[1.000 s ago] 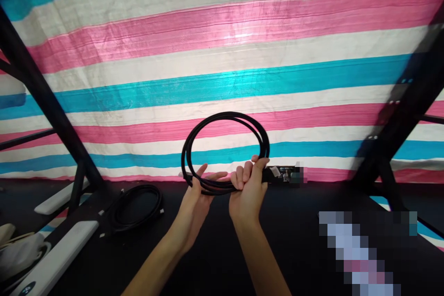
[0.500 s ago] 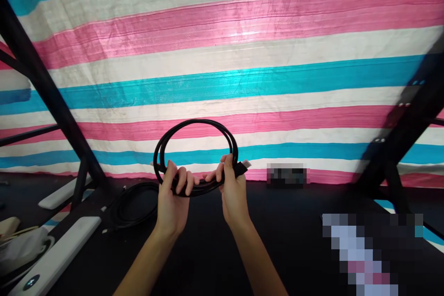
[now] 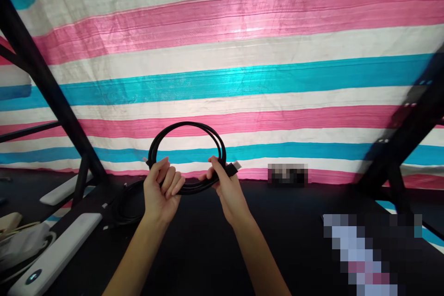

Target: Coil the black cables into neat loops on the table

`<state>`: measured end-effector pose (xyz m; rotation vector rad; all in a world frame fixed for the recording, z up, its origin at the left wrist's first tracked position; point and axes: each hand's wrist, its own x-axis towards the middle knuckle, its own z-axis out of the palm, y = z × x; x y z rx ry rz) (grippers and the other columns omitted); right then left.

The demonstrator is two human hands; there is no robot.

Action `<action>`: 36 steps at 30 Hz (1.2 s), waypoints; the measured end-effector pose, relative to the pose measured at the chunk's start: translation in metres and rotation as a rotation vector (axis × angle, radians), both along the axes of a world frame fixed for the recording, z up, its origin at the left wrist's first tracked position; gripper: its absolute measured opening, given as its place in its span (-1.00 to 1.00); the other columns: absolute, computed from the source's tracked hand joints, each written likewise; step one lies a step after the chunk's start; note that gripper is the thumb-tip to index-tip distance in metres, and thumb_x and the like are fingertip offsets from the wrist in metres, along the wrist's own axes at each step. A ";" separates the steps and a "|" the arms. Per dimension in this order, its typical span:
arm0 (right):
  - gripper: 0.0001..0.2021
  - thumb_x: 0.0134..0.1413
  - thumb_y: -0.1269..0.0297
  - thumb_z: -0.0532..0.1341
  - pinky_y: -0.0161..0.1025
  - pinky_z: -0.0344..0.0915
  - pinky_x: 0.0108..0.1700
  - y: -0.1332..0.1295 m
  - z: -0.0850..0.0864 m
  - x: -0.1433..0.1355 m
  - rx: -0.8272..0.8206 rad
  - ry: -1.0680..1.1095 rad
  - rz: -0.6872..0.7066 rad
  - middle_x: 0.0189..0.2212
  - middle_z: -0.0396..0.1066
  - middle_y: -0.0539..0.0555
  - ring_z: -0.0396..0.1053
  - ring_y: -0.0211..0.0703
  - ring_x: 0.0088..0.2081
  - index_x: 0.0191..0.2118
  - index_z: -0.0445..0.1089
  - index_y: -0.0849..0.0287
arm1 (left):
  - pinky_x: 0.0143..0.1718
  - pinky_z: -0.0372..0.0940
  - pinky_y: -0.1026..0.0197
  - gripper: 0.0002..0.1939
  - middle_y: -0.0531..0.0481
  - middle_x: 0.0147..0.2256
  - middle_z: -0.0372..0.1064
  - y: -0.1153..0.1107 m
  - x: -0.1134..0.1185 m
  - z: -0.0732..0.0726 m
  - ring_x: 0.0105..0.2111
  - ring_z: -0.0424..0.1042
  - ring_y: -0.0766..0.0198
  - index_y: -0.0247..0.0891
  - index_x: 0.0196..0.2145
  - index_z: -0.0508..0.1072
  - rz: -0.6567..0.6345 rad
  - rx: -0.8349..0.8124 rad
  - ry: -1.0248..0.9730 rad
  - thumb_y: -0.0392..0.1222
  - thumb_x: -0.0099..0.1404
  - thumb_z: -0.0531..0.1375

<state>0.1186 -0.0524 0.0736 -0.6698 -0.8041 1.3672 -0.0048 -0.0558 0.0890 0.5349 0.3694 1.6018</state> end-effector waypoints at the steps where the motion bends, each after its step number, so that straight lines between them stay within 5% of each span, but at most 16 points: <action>1: -0.71 -0.13 0.12 0.33 -0.27 0.29 -0.19 0.000 0.001 0.002 -0.011 -0.022 0.012 -0.58 0.32 -0.13 0.39 -0.28 -0.39 -0.28 0.35 0.13 | -0.81 -0.20 0.39 -0.53 0.22 -0.86 -0.20 0.000 -0.002 0.001 -0.85 -0.23 0.53 -0.24 -0.75 -0.06 0.015 -0.002 -0.005 -0.28 0.16 0.12; 5: -0.54 -0.13 0.12 0.32 -0.15 0.22 -0.03 0.003 0.004 0.013 0.017 -0.191 -0.016 -0.28 0.47 0.03 0.35 -0.08 -0.07 -0.04 0.32 0.08 | -0.83 -0.23 0.39 -0.52 0.21 -0.86 -0.20 0.001 -0.013 0.005 -0.85 -0.22 0.52 -0.23 -0.77 -0.07 0.055 0.049 0.045 -0.27 0.15 0.13; 9: -0.44 -0.15 0.11 0.32 -0.09 0.17 0.05 0.005 0.004 0.028 0.131 -0.377 -0.168 -0.15 0.42 0.06 0.31 -0.08 -0.01 0.05 0.25 0.00 | -0.82 -0.23 0.40 -0.51 0.23 -0.85 -0.23 0.003 -0.026 0.007 -0.84 -0.23 0.54 -0.24 -0.77 -0.06 0.114 0.117 0.165 -0.28 0.13 0.17; 14: -0.42 -0.10 0.07 0.29 -0.05 0.15 0.08 0.003 0.003 0.036 0.328 -0.564 -0.272 -0.09 0.38 0.09 0.28 -0.07 0.02 0.09 0.19 -0.02 | -0.81 -0.27 0.43 -0.50 0.26 -0.83 -0.23 0.006 -0.033 0.005 -0.83 -0.25 0.58 -0.25 -0.75 -0.04 -0.036 0.144 0.447 -0.24 0.09 0.24; 17: -0.53 0.03 0.01 0.18 -0.08 0.24 0.01 0.001 0.003 0.033 0.414 -0.550 -0.179 -0.15 0.41 0.09 0.35 -0.10 -0.07 0.07 0.22 0.00 | -0.81 -0.29 0.44 -0.53 0.27 -0.82 -0.22 0.006 -0.031 0.003 -0.83 -0.25 0.59 -0.26 -0.73 0.00 -0.158 0.142 0.524 -0.20 0.09 0.24; 20: -0.59 0.10 -0.03 0.10 -0.28 0.34 -0.42 -0.002 0.002 0.028 0.413 -0.415 -0.066 -0.36 0.39 0.01 0.39 -0.27 -0.45 0.04 0.25 -0.03 | -0.81 -0.30 0.44 -0.52 0.27 -0.82 -0.24 0.005 -0.027 0.003 -0.83 -0.26 0.59 -0.26 -0.73 -0.02 -0.239 0.123 0.518 -0.20 0.11 0.23; 23: -0.66 0.10 0.00 0.11 -0.47 -0.10 -0.73 -0.005 0.004 0.025 0.360 -0.261 -0.080 -0.57 0.18 -0.12 -0.01 -0.50 -0.74 -0.02 0.33 -0.07 | -0.81 -0.30 0.43 -0.51 0.27 -0.83 -0.25 0.006 -0.023 0.002 -0.83 -0.28 0.59 -0.25 -0.73 -0.03 -0.297 0.092 0.481 -0.21 0.13 0.21; 26: -0.72 0.06 0.04 0.19 -0.47 -0.30 -0.72 -0.008 0.008 0.024 0.314 -0.164 -0.138 -0.66 -0.08 -0.17 -0.25 -0.51 -0.72 -0.14 0.43 0.00 | -0.81 -0.28 0.43 -0.51 0.27 -0.83 -0.25 0.008 -0.020 -0.001 -0.83 -0.28 0.59 -0.24 -0.74 -0.05 -0.353 0.074 0.444 -0.21 0.14 0.20; 32: -0.68 0.00 0.06 0.24 -0.45 -0.36 -0.71 -0.004 0.011 0.026 0.193 -0.142 -0.221 -0.65 -0.25 -0.18 -0.33 -0.45 -0.67 -0.14 0.44 0.07 | -0.81 -0.23 0.44 -0.55 0.27 -0.82 -0.25 0.010 -0.018 -0.004 -0.82 -0.30 0.57 -0.26 -0.71 0.01 -0.439 0.104 0.334 -0.24 0.15 0.21; 36: -0.75 -0.05 0.04 0.27 -0.43 -0.36 -0.72 0.001 0.008 0.028 0.176 -0.114 -0.251 -0.67 -0.23 -0.18 -0.32 -0.47 -0.68 -0.41 0.43 0.14 | -0.81 -0.16 0.44 -0.52 0.26 -0.80 -0.23 0.011 -0.017 -0.004 -0.81 -0.28 0.56 -0.27 -0.67 0.08 -0.532 0.166 0.186 0.07 0.19 0.16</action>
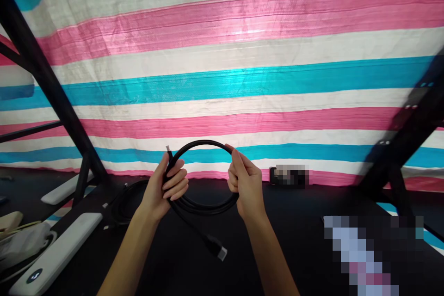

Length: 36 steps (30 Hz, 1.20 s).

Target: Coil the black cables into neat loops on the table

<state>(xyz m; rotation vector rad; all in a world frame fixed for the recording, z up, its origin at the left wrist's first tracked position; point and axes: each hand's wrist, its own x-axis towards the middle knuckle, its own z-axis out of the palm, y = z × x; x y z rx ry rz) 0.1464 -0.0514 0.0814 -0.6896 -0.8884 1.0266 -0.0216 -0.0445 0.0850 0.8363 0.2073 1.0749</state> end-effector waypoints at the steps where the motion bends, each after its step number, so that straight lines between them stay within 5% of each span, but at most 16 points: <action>1: -0.73 -0.06 0.04 0.27 -0.43 -0.36 -0.72 0.001 -0.001 0.000 -0.002 0.009 -0.001 -0.67 -0.21 -0.18 -0.31 -0.47 -0.69 -0.48 0.39 0.15 | -0.81 -0.15 0.43 -0.50 0.26 -0.79 -0.22 0.001 0.000 0.000 -0.81 -0.28 0.55 -0.28 -0.66 0.12 -0.010 0.000 -0.033 0.16 0.19 0.11; 8: -0.65 -0.12 -0.01 0.29 -0.41 -0.39 -0.74 0.004 0.001 0.011 -0.053 0.025 0.096 -0.68 -0.06 -0.17 -0.30 -0.52 -0.72 -0.57 0.29 0.19 | -0.78 -0.09 0.43 -0.52 0.24 -0.81 -0.15 0.001 0.000 0.000 -0.84 -0.04 0.52 -0.29 -0.55 0.24 0.028 0.044 0.029 0.20 0.23 0.02; 13: -0.71 -0.08 0.06 0.29 -0.41 -0.39 -0.69 0.000 0.001 0.017 -0.081 -0.190 0.294 -0.69 -0.03 -0.17 -0.29 -0.52 -0.71 -0.30 0.46 0.18 | -0.77 -0.07 0.39 -0.46 0.20 -0.86 -0.07 -0.003 -0.003 0.002 -0.84 0.14 0.41 -0.28 -0.55 0.26 -0.026 0.103 0.300 0.28 0.22 -0.06; 20: -0.64 0.01 0.08 0.23 -0.41 -0.31 -0.67 -0.003 -0.003 0.015 -0.108 -0.429 0.390 -0.68 0.03 -0.15 -0.22 -0.53 -0.70 -0.12 0.47 0.20 | -0.76 -0.26 0.33 -0.45 0.21 -0.83 -0.10 -0.005 -0.003 0.002 -0.88 -0.06 0.51 -0.25 -0.63 0.15 0.010 0.103 0.568 0.30 0.21 -0.08; 24: -0.67 0.00 0.12 0.24 -0.39 -0.21 -0.66 -0.007 0.001 0.016 -0.047 -0.544 0.374 -0.67 0.13 -0.11 -0.12 -0.48 -0.68 -0.14 0.49 0.18 | -0.72 -0.32 0.31 -0.48 0.22 -0.84 -0.13 -0.006 -0.002 -0.001 -0.85 -0.17 0.57 -0.25 -0.72 0.05 0.048 0.226 0.649 0.10 0.13 0.19; 30: -0.68 0.06 0.11 0.18 -0.30 0.20 -0.41 -0.001 -0.002 0.012 0.023 -0.651 0.254 -0.51 0.40 0.00 0.24 -0.32 -0.53 -0.12 0.47 0.13 | -0.75 -0.31 0.33 -0.66 0.25 -0.84 -0.12 -0.008 -0.005 0.001 -0.85 -0.16 0.55 -0.28 -0.63 0.25 0.288 0.231 0.699 -0.06 0.11 0.25; 36: -0.59 0.00 -0.03 0.19 -0.12 0.27 -0.11 0.012 -0.011 0.031 -0.136 -0.664 0.082 -0.29 0.50 0.11 0.43 -0.09 -0.24 -0.09 0.45 0.10 | -0.79 -0.30 0.39 -0.56 0.28 -0.81 -0.21 -0.004 -0.025 0.009 -0.85 -0.20 0.59 -0.27 -0.68 0.04 0.626 0.190 0.249 -0.17 0.13 0.25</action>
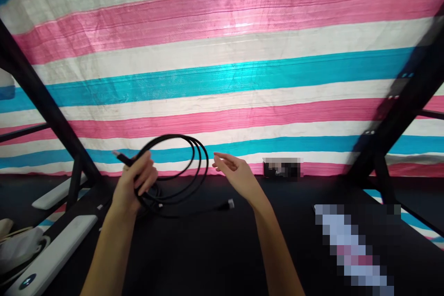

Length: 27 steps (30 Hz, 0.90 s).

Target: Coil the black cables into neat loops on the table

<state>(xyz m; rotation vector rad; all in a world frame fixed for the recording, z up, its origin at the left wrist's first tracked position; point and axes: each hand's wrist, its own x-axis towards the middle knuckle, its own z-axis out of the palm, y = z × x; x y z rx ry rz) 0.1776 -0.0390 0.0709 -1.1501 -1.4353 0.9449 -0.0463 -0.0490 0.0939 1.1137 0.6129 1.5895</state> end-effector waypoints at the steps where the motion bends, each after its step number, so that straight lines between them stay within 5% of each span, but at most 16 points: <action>1: -0.55 0.01 -0.08 0.15 -0.10 0.27 -0.10 0.000 0.000 0.004 -0.017 0.026 -0.013 -0.26 0.50 0.13 0.44 -0.07 -0.22 -0.06 0.43 0.09 | -0.80 -0.27 0.40 -0.54 0.27 -0.81 -0.21 0.000 -0.003 0.002 -0.85 -0.20 0.59 -0.27 -0.68 0.01 0.053 0.019 -0.088 -0.18 0.13 0.24; 4: -0.40 0.04 -0.23 -0.02 -0.06 0.29 -0.09 -0.001 0.002 0.009 -0.061 0.108 0.021 -0.22 0.49 0.18 0.43 -0.02 -0.17 -0.04 0.42 0.11 | -0.77 -0.13 0.40 -0.49 0.24 -0.81 -0.18 -0.003 -0.006 0.009 -0.84 -0.16 0.57 -0.27 -0.68 -0.08 0.161 0.065 -0.291 -0.18 0.19 0.19; 8: -0.27 0.01 -0.32 -0.15 -0.05 0.33 -0.13 -0.004 0.000 -0.002 -0.105 0.188 0.250 -0.16 0.47 0.21 0.42 0.01 -0.12 0.02 0.37 0.12 | -0.74 -0.09 0.39 -0.49 0.24 -0.82 -0.17 -0.005 -0.003 0.012 -0.84 -0.16 0.55 -0.27 -0.67 -0.10 0.194 0.093 -0.435 -0.11 0.25 0.13; 14: -0.38 0.01 -0.18 0.07 -0.13 0.37 -0.24 -0.004 -0.009 -0.034 -0.154 0.163 0.486 -0.13 0.44 0.21 0.44 -0.03 -0.17 0.09 0.27 0.11 | -0.78 -0.16 0.39 -0.47 0.23 -0.83 -0.18 -0.004 0.001 0.010 -0.85 -0.18 0.55 -0.26 -0.68 -0.12 0.126 0.086 -0.509 -0.06 0.28 0.09; 22: -0.46 0.04 0.01 0.18 -0.14 0.35 -0.16 -0.006 -0.005 -0.053 -0.161 0.492 0.427 -0.24 0.49 0.13 0.47 -0.11 -0.23 0.11 0.21 0.12 | -0.85 -0.24 0.39 -0.46 0.24 -0.82 -0.19 -0.006 0.013 0.006 -0.88 -0.24 0.57 -0.24 -0.66 -0.13 -0.092 -0.019 -0.480 0.02 0.26 0.08; 27: -0.62 0.00 0.01 0.22 -0.40 0.28 -0.59 -0.002 -0.002 -0.047 -0.105 0.700 0.260 -0.59 0.39 -0.05 0.42 -0.25 -0.49 -0.11 0.36 0.12 | -0.80 -0.08 0.40 -0.51 0.24 -0.81 -0.13 -0.007 0.029 0.001 -0.86 -0.03 0.51 -0.23 -0.65 0.00 -0.295 -0.148 -0.300 0.07 0.20 0.14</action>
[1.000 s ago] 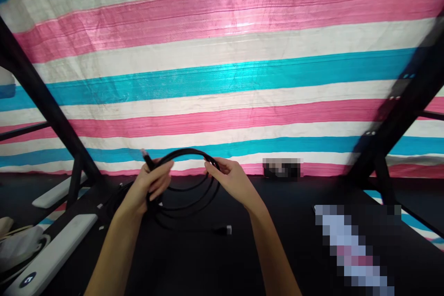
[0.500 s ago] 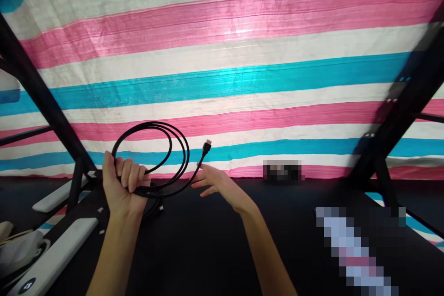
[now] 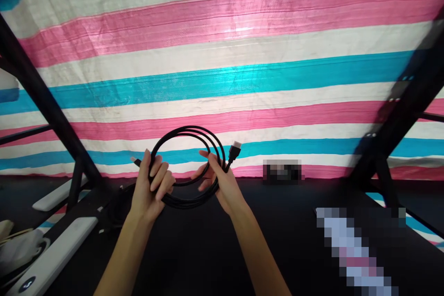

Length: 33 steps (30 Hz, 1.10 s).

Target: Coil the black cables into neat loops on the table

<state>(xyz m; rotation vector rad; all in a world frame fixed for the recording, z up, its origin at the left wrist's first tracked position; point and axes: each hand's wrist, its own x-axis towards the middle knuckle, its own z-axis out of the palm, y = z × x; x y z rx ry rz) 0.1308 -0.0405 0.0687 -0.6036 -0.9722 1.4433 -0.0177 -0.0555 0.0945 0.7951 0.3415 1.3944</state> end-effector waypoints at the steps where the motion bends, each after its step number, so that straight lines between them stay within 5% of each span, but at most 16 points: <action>1: -0.66 -0.04 0.00 0.24 -0.43 0.18 -0.68 0.001 0.001 0.002 -0.020 0.042 -0.040 -0.67 0.30 -0.10 0.37 -0.28 -0.56 -0.21 0.38 0.12 | -0.74 0.01 0.40 -0.53 0.23 -0.80 -0.10 0.000 0.002 -0.001 -0.82 0.07 0.49 -0.24 -0.65 0.04 -0.014 -0.004 0.052 0.06 0.19 0.16; 3: -0.70 -0.09 -0.01 0.27 -0.45 0.03 -0.76 0.001 0.005 0.006 -0.055 0.117 -0.083 -0.78 0.08 -0.18 0.19 -0.36 -0.70 -0.44 0.32 0.13 | -0.59 0.16 0.38 -0.57 0.22 -0.78 -0.05 0.000 0.005 -0.002 -0.70 0.24 0.42 -0.24 -0.63 0.11 -0.034 -0.023 0.168 0.04 0.17 0.19; 7: -0.47 -0.06 0.01 0.25 -0.42 -0.06 -0.73 -0.004 0.011 0.011 -0.019 0.181 -0.093 -0.86 -0.22 -0.21 -0.19 -0.45 -0.79 -0.72 -0.06 0.14 | -0.34 0.22 0.31 -0.64 0.18 -0.73 0.04 0.001 0.013 -0.008 -0.50 0.37 0.32 -0.25 -0.57 0.23 -0.059 -0.049 0.293 0.07 0.15 0.19; 14: -0.38 -0.08 0.35 0.22 -0.42 0.00 -0.68 -0.011 0.014 0.010 0.017 0.481 -0.116 -0.93 -0.26 -0.17 -0.27 -0.47 -0.80 -0.75 -0.34 0.17 | -0.23 0.17 0.26 -0.66 0.11 -0.63 0.19 -0.007 0.044 -0.023 -0.48 0.32 0.34 -0.26 -0.58 0.24 -0.146 -0.026 0.231 0.00 0.22 0.14; 19: -0.39 -0.14 0.38 0.26 -0.41 0.09 -0.65 -0.014 0.015 0.002 -0.049 0.524 -0.037 -0.94 -0.15 -0.16 -0.12 -0.46 -0.80 -0.78 -0.29 0.15 | -0.33 0.19 0.31 -0.57 0.17 -0.73 0.01 -0.010 0.051 -0.025 -0.59 0.23 0.39 -0.25 -0.64 0.12 -0.056 -0.080 0.003 0.02 0.24 0.12; 23: -0.54 -0.21 0.36 0.33 -0.45 0.07 -0.69 -0.014 0.014 -0.005 -0.073 0.495 -0.025 -0.89 -0.02 -0.17 0.01 -0.45 -0.76 -0.77 -0.01 0.16 | -0.54 0.14 0.36 -0.57 0.20 -0.81 -0.13 -0.004 0.040 -0.022 -0.69 0.18 0.40 -0.24 -0.65 0.09 -0.019 -0.146 -0.139 0.00 0.27 0.09; 28: -0.67 -0.15 0.30 0.33 -0.49 0.00 -0.76 -0.012 0.011 -0.008 -0.107 0.499 0.074 -0.89 -0.03 -0.23 -0.17 -0.50 -0.82 -0.69 0.16 0.18 | -0.78 -0.22 0.35 -0.54 0.21 -0.86 -0.21 0.004 0.019 -0.013 -0.88 -0.17 0.49 -0.26 -0.67 0.07 -0.141 -0.175 -0.163 -0.11 0.38 -0.09; 33: -0.59 -0.05 0.29 0.27 -0.52 -0.10 -0.84 -0.010 0.005 -0.007 -0.074 0.491 0.134 -0.93 -0.05 -0.22 -0.30 -0.51 -0.86 -0.75 0.09 0.17 | -0.80 -0.28 0.34 -0.54 0.20 -0.86 -0.25 0.005 0.006 -0.009 -0.90 -0.22 0.48 -0.25 -0.69 0.03 -0.253 -0.090 -0.163 -0.07 0.34 -0.10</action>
